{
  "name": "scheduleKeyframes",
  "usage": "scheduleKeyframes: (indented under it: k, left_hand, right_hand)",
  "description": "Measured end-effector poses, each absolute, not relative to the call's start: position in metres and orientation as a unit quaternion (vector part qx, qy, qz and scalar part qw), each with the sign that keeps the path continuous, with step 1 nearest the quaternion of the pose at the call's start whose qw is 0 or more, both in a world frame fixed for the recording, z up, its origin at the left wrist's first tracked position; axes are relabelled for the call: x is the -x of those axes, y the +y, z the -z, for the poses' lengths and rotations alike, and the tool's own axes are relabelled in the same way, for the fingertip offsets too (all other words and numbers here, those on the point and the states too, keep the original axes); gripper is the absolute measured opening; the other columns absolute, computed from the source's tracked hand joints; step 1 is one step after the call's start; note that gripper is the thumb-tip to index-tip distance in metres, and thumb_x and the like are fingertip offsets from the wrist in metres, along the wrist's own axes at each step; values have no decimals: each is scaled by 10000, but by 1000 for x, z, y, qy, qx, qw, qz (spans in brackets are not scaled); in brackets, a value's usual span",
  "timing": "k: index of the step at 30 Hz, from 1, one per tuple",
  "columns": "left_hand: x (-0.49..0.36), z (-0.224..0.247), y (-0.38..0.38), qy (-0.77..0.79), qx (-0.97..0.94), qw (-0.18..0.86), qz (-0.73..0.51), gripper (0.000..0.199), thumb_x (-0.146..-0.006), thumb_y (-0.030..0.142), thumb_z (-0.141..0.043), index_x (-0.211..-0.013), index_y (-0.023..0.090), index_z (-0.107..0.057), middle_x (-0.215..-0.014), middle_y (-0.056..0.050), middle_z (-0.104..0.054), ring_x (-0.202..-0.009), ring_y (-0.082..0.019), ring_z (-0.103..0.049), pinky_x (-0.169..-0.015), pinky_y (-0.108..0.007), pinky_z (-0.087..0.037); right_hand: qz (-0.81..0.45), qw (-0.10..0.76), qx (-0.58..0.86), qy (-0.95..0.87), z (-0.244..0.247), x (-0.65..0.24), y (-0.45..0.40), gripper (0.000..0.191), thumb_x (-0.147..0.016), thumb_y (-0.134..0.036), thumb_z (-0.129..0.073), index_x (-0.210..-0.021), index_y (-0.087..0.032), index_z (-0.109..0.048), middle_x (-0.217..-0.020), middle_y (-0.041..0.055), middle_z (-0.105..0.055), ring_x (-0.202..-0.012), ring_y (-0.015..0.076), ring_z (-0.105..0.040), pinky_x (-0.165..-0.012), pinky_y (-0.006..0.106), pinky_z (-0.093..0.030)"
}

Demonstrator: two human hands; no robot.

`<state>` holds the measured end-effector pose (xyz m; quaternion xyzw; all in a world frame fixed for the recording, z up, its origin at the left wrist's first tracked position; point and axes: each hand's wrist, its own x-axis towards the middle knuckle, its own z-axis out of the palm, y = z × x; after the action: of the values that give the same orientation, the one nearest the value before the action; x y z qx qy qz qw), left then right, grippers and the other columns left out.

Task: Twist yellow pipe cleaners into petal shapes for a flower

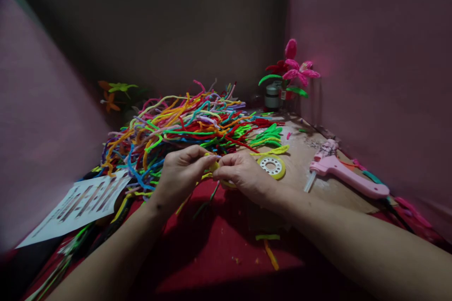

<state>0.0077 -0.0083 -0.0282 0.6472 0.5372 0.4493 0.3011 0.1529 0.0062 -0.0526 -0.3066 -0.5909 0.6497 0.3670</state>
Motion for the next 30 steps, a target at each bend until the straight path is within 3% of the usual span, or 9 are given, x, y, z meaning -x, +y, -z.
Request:
scheduleKeyframes:
  k: [3,7,10,13,16,20,23,26,30]
  left_hand:
    - [-10,28,-10,551,-646,243,-470,163,-700,277,-595,-607,144,-613,-581,-2,-575,-535,-87,-473,-498,-190,-362]
    - [-6,18,-9,536,-585,420,-441,276,-755,405,-533,-656,149,-559,-471,47,-471,-366,-40,-328,-365,-167,-246]
    - [-4,14,-9,533,-614,448,-371,250,-718,385,-593,-668,142,-556,-460,49,-467,-369,-46,-351,-359,-167,-237]
    - [-6,17,-10,525,-673,364,-372,208,-729,336,-593,-666,139,-573,-507,25,-512,-438,-73,-428,-419,-185,-320]
    - [-8,26,-12,502,-746,207,-385,177,-784,297,-528,-695,156,-584,-606,-14,-575,-538,-106,-496,-519,-215,-380]
    - [-10,43,-14,461,-818,-16,-343,186,-835,222,-425,-739,165,-574,-702,-63,-586,-651,-143,-533,-611,-248,-386]
    - [-11,51,-16,452,-835,-83,-304,222,-850,194,-378,-746,158,-571,-719,-82,-585,-701,-162,-548,-648,-267,-389]
    - [-13,47,-17,455,-822,-35,-342,188,-849,207,-398,-777,159,-565,-739,-76,-594,-719,-156,-554,-672,-265,-400]
    - [-14,32,-15,502,-714,204,-443,157,-807,291,-495,-737,164,-553,-663,-15,-565,-573,-106,-511,-559,-225,-409]
  right_hand:
    - [-638,385,320,-585,51,-153,6,172,-640,-181,-577,-505,-145,-477,-453,-60,-389,-422,49,-292,-431,225,-211]
    - [-646,416,319,-555,48,-154,6,195,-668,-241,-596,-541,-149,-479,-482,-53,-425,-437,55,-331,-439,217,-236]
    - [-642,434,322,-544,47,-155,8,228,-669,-271,-610,-535,-149,-472,-479,-51,-430,-436,55,-346,-439,212,-245]
    - [-640,437,332,-537,48,-155,10,244,-657,-284,-630,-530,-146,-473,-486,-49,-434,-440,54,-350,-437,209,-249]
    - [-652,448,320,-521,50,-154,12,252,-649,-293,-643,-535,-147,-473,-492,-53,-427,-446,54,-355,-443,207,-256]
    - [-682,463,300,-481,52,-152,12,235,-623,-304,-666,-568,-142,-505,-518,-43,-459,-475,68,-398,-472,216,-294]
    - [-699,467,292,-457,54,-151,13,231,-616,-305,-671,-583,-141,-511,-524,-39,-470,-476,70,-402,-479,219,-298]
    - [-711,457,286,-452,54,-153,14,232,-617,-311,-669,-586,-141,-514,-529,-33,-487,-479,74,-421,-484,219,-316]
    - [-684,459,286,-489,53,-155,18,184,-629,-256,-646,-558,-132,-529,-509,-41,-464,-475,67,-399,-484,214,-323]
